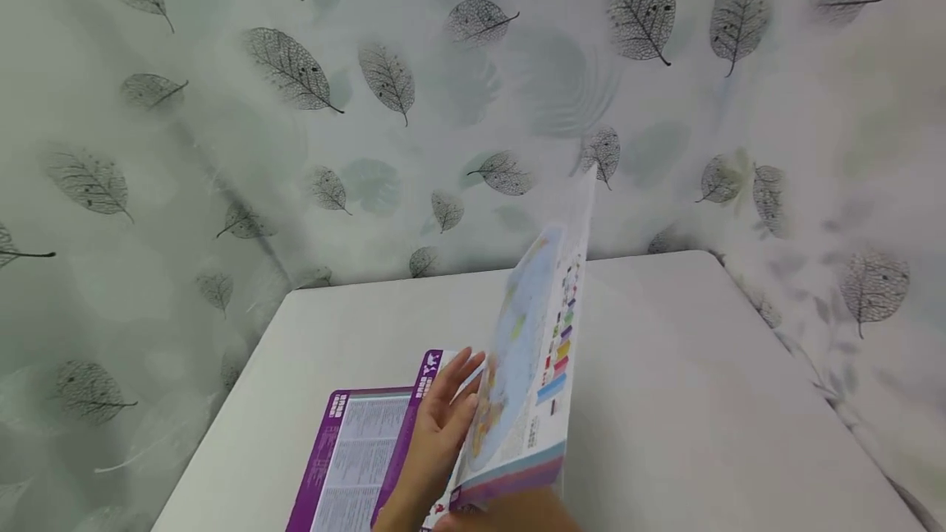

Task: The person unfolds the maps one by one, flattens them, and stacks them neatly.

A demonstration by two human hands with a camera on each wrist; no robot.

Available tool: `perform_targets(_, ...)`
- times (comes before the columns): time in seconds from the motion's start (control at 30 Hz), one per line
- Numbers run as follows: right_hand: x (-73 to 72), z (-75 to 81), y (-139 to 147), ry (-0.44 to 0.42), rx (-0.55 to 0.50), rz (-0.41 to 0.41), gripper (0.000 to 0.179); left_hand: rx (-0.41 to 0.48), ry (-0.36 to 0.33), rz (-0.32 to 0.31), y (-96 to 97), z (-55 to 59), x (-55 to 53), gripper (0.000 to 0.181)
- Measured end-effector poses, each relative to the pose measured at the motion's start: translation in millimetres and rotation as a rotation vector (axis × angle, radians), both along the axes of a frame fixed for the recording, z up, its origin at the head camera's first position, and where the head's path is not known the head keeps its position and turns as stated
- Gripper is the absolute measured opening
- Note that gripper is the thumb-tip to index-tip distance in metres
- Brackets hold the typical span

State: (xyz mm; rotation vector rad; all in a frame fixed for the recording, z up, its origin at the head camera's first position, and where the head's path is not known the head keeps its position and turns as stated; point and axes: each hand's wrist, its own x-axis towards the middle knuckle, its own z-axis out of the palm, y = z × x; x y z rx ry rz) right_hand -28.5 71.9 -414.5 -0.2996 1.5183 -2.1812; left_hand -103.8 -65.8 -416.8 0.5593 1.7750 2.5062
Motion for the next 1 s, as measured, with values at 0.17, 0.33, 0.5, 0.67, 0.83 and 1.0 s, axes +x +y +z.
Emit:
perform_targets(0.17,-7.3,55.9,-5.8,0.289,0.740,-0.239,0.086,0.036,-0.015,-0.075,15.9,-0.1,-8.1,0.050)
perform_targets(0.33,-8.4,33.8,0.1,0.599,0.658,-0.450,0.085,-0.009,0.021,-0.061,23.6,-2.0,-9.6,0.047)
perform_targets(0.5,-13.3,8.0,3.1,0.884,0.646,-0.622,0.080,-0.057,0.028,-0.022,22.7,-7.9,-4.8,0.045)
perform_targets(0.67,-17.3,6.4,10.6,0.889,0.631,-0.707,0.039,-0.220,0.108,-0.046,27.2,-25.8,-3.2,0.055)
perform_targets(0.83,-23.3,14.0,19.8,0.844,0.577,-0.755,0.016,-0.814,0.201,-0.134,31.2,-53.8,7.0,0.084)
perform_targets(1.0,-27.0,19.5,21.9,0.780,0.552,-0.718,0.013,-1.398,0.231,-0.240,38.3,-83.7,23.6,0.105)
